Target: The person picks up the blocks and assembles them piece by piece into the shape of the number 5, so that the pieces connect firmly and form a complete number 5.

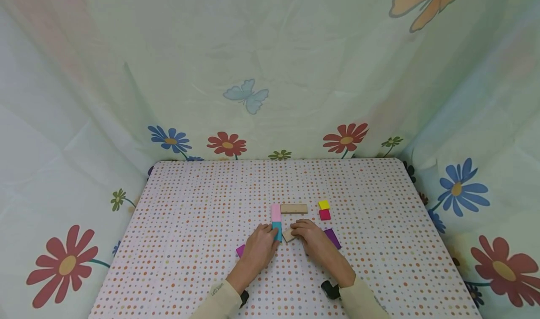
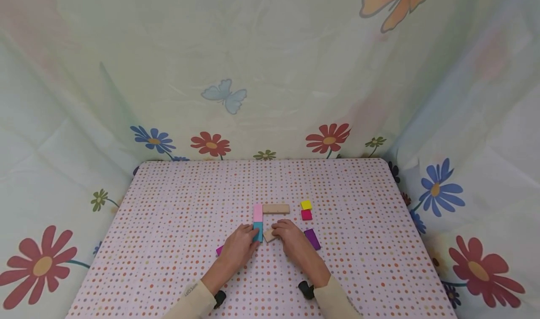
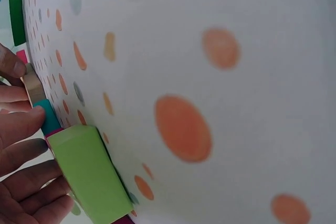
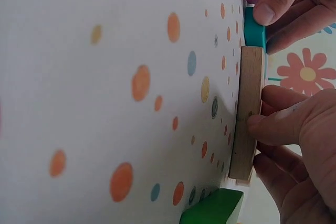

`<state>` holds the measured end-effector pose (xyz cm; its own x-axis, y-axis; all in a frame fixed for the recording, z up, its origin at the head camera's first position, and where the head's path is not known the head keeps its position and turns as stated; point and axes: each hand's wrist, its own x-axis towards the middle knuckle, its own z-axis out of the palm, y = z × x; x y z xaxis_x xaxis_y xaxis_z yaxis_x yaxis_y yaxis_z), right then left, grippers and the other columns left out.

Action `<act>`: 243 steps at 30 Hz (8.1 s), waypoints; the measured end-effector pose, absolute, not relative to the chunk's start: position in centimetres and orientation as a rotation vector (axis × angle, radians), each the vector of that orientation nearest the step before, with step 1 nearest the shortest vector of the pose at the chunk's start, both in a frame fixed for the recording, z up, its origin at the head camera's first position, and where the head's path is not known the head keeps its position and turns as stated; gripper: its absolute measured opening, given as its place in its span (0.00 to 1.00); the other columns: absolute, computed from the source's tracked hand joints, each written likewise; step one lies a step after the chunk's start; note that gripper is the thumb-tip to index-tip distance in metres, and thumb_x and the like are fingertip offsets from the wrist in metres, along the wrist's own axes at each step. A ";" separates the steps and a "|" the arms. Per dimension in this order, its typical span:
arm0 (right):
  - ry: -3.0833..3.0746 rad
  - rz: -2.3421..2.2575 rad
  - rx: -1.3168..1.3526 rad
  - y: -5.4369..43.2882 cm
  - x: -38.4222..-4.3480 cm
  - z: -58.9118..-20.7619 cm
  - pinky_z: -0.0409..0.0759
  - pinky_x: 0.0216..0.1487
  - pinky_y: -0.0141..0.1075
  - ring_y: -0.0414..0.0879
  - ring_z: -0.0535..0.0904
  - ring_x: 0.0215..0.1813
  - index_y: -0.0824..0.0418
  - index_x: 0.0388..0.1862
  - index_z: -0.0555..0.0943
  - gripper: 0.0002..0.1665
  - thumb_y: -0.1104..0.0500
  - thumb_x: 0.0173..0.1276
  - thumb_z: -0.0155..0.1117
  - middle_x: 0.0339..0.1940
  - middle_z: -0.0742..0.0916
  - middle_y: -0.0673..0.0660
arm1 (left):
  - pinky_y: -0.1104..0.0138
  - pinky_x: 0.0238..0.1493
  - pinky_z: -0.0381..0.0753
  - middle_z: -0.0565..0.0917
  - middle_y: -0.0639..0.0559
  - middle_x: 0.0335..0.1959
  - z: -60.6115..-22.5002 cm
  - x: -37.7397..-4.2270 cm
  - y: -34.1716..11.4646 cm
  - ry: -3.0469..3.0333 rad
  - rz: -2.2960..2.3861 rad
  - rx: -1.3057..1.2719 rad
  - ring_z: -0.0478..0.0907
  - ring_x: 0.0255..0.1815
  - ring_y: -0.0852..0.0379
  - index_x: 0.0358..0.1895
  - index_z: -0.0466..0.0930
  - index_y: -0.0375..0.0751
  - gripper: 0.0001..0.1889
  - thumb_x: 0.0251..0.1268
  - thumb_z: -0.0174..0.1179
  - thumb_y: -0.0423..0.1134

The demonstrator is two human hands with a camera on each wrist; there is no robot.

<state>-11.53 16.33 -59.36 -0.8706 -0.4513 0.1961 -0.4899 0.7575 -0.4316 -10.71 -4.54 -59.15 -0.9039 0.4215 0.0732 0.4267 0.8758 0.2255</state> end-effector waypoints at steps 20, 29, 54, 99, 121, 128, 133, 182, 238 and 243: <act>-2.798 0.773 0.420 18.2 -13.0 -58.1 0.88 0.61 0.51 0.60 0.86 0.63 0.67 0.50 0.90 0.11 0.71 0.70 0.70 0.59 0.89 0.63 | 0.56 0.77 0.76 0.82 0.41 0.71 -58.6 -11.7 -4.6 -2.822 -0.237 -0.694 0.78 0.74 0.43 0.62 0.86 0.42 0.17 0.78 0.62 0.44; -2.875 0.729 0.175 20.8 -14.9 -57.4 0.87 0.59 0.58 0.67 0.84 0.60 0.72 0.52 0.87 0.13 0.70 0.71 0.67 0.56 0.88 0.71 | 0.50 0.78 0.75 0.74 0.35 0.78 -58.2 -13.3 -3.5 -2.877 -0.619 -0.817 0.70 0.80 0.36 0.70 0.78 0.39 0.22 0.79 0.61 0.40; -3.042 0.676 0.080 20.9 -15.1 -58.0 0.84 0.66 0.58 0.67 0.82 0.66 0.72 0.49 0.89 0.10 0.69 0.73 0.67 0.59 0.86 0.70 | 0.53 0.83 0.69 0.66 0.34 0.82 -59.5 -14.0 -3.2 -2.895 -0.200 -1.130 0.63 0.84 0.32 0.74 0.76 0.68 0.21 0.85 0.53 0.47; -3.033 0.794 0.154 19.4 -17.1 -58.0 0.87 0.62 0.54 0.65 0.84 0.65 0.72 0.51 0.89 0.11 0.71 0.73 0.67 0.62 0.86 0.68 | 0.54 0.86 0.64 0.63 0.36 0.84 -59.8 -14.0 -3.2 -2.959 -0.238 -1.122 0.57 0.87 0.34 0.76 0.74 0.68 0.22 0.86 0.50 0.48; -2.993 0.794 0.143 19.1 -16.9 -58.5 0.86 0.62 0.55 0.65 0.84 0.64 0.71 0.49 0.89 0.10 0.71 0.73 0.67 0.61 0.86 0.68 | 0.54 0.85 0.65 0.62 0.36 0.85 -59.6 -14.0 -3.3 -2.964 -0.247 -1.124 0.57 0.87 0.34 0.76 0.73 0.68 0.22 0.86 0.50 0.48; -2.972 0.830 0.137 19.5 -17.0 -58.2 0.88 0.58 0.55 0.64 0.86 0.58 0.69 0.50 0.88 0.10 0.68 0.72 0.68 0.58 0.85 0.69 | 0.54 0.85 0.64 0.61 0.37 0.85 -59.5 -13.9 -3.4 -2.980 -0.268 -1.119 0.56 0.87 0.35 0.77 0.73 0.68 0.22 0.86 0.51 0.48; -2.896 0.894 0.107 20.9 -17.4 -57.4 0.89 0.54 0.55 0.63 0.87 0.54 0.70 0.52 0.87 0.12 0.68 0.72 0.68 0.55 0.87 0.69 | 0.54 0.86 0.63 0.60 0.37 0.85 -59.6 -13.9 -3.3 -2.990 -0.306 -1.117 0.54 0.88 0.35 0.77 0.73 0.68 0.22 0.86 0.51 0.48; -2.894 0.986 0.155 23.3 -17.2 -56.4 0.83 0.66 0.60 0.68 0.84 0.65 0.73 0.52 0.88 0.13 0.71 0.70 0.68 0.61 0.88 0.70 | 0.52 0.85 0.65 0.61 0.34 0.84 -60.0 -14.1 -3.4 -2.948 -0.369 -1.121 0.56 0.87 0.32 0.76 0.75 0.65 0.22 0.86 0.52 0.46; -3.049 0.901 0.388 21.1 -14.2 -58.3 0.88 0.59 0.51 0.58 0.89 0.58 0.66 0.49 0.90 0.13 0.66 0.66 0.77 0.56 0.91 0.61 | 0.54 0.85 0.65 0.63 0.35 0.84 -59.9 -13.9 -3.4 -2.947 -0.264 -1.132 0.58 0.86 0.34 0.77 0.73 0.67 0.22 0.85 0.52 0.47; -3.047 0.943 0.356 21.5 -13.9 -57.8 0.89 0.58 0.52 0.61 0.88 0.59 0.67 0.53 0.89 0.16 0.66 0.67 0.76 0.61 0.88 0.65 | 0.53 0.85 0.66 0.63 0.36 0.84 -59.7 -14.1 -3.4 -2.951 -0.275 -1.136 0.58 0.86 0.34 0.77 0.73 0.67 0.22 0.85 0.52 0.48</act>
